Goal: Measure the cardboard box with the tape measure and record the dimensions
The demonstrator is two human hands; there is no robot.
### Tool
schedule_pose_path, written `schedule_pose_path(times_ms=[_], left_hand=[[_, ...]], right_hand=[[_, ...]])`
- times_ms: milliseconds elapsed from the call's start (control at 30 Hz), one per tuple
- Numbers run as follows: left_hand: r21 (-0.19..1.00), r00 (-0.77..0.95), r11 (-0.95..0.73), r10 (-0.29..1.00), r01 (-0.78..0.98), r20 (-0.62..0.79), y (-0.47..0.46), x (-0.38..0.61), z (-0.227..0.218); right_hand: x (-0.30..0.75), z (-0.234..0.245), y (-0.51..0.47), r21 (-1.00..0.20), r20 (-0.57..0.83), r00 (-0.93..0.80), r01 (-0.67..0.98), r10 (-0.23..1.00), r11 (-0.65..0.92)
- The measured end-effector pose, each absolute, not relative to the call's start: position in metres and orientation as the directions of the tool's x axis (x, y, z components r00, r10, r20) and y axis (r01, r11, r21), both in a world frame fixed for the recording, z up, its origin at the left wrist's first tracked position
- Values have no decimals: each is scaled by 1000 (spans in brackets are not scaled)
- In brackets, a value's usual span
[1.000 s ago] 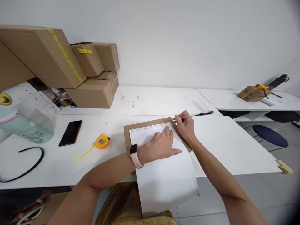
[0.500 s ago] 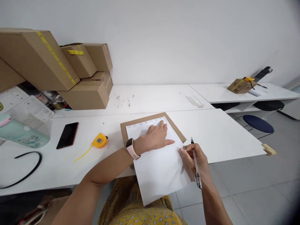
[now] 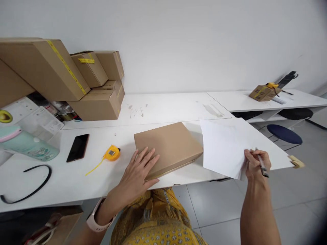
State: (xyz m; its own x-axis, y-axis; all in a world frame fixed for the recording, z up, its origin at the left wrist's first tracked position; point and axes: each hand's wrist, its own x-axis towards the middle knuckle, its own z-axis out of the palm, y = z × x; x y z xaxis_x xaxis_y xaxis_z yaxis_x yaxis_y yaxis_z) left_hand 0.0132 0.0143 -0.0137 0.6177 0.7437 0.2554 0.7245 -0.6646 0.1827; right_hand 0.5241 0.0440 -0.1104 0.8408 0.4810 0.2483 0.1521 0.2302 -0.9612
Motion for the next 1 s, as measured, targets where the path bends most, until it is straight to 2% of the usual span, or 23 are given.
schedule_pose_path(times_ms=[200, 333, 400, 500, 567, 667, 733, 800, 867, 933, 1000], left_hand=[[274, 580, -610, 792, 743, 189, 17, -18, -21], [358, 586, -594, 797, 720, 146, 19, -33, -14], [379, 581, -589, 800, 714, 150, 19, -35, -14], [397, 578, -585, 802, 707, 152, 20, -34, -15], [409, 579, -586, 800, 699, 157, 21, -32, -16], [435, 551, -589, 803, 681, 226, 20, -30, -17], [452, 462, -579, 815, 678, 350, 19, -33, -20], [467, 288, -526, 823, 710, 490, 20, -42, -26], [473, 84, -405, 821, 783, 565, 24, -59, -37], [467, -80, -230, 829, 854, 554, 32, -80, -52], [467, -181, -60, 873, 882, 454, 40, -102, -67]], right_hand=[[513, -146, 28, -986, 129, 723, 166, 678, 11], [487, -152, 26, -933, 84, 528, 340, 845, -120], [473, -147, 29, -815, 60, 477, 530, 877, -233], [449, -134, 37, -506, 159, 466, 795, 870, -333], [428, -125, 46, -347, 193, 374, 891, 907, -294], [396, -117, 59, -234, 103, 188, 959, 977, -160], [380, -116, 65, -202, 65, 111, 975, 992, -96], [372, -118, 69, -196, 61, 83, 978, 995, -70], [371, -119, 70, -198, 49, 91, 977, 995, -79], [376, -121, 69, -206, 33, 119, 972, 992, -110], [384, -123, 67, -233, 36, 162, 961, 986, -149]])
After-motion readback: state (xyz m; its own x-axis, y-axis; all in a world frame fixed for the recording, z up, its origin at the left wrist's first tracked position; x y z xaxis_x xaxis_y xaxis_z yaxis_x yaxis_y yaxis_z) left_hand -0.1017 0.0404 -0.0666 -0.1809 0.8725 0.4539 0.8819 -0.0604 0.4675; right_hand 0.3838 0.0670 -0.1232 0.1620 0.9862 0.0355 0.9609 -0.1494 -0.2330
